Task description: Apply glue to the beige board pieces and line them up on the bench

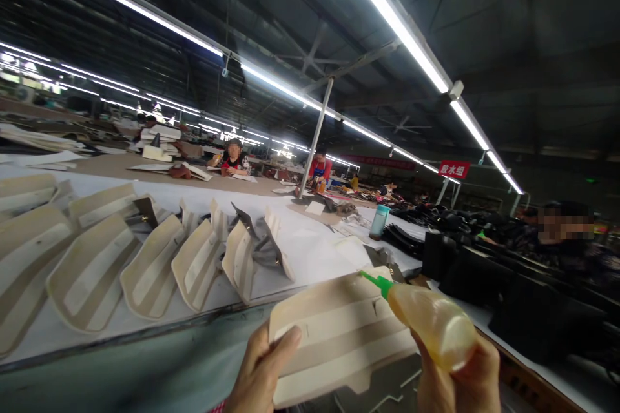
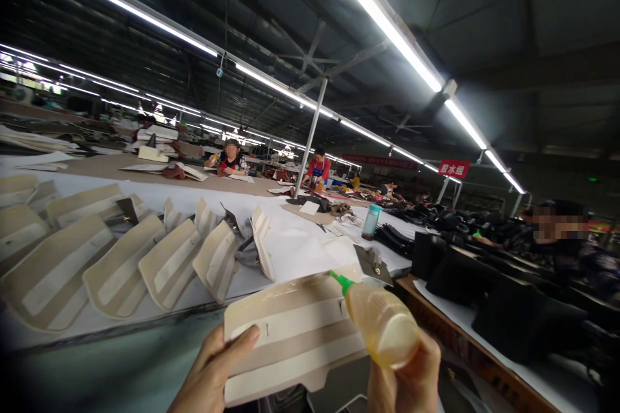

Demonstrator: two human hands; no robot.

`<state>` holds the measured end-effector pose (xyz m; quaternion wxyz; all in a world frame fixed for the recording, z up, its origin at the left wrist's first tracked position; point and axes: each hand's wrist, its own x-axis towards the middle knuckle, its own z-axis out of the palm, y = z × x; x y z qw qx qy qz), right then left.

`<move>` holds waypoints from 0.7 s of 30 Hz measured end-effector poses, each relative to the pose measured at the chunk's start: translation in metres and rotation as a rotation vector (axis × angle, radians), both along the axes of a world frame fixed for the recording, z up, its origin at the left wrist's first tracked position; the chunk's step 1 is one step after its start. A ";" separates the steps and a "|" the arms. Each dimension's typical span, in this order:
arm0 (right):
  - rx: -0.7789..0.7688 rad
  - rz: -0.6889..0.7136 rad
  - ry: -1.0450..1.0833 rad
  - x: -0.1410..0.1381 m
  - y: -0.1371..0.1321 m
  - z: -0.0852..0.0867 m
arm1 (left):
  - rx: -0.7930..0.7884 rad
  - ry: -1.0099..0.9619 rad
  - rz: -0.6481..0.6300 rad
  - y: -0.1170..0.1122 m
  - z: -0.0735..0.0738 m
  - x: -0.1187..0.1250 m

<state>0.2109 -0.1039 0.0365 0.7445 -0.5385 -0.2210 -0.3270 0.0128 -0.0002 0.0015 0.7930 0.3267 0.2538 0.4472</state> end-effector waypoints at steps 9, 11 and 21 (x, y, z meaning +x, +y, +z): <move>0.035 0.026 0.050 0.007 -0.002 0.009 | 0.001 0.007 0.018 0.005 0.001 -0.001; 0.050 0.021 0.033 0.007 -0.003 0.008 | -0.004 0.006 0.013 0.008 0.000 -0.001; 0.046 0.011 0.016 0.005 0.001 0.009 | 0.036 0.001 0.040 0.005 0.001 -0.001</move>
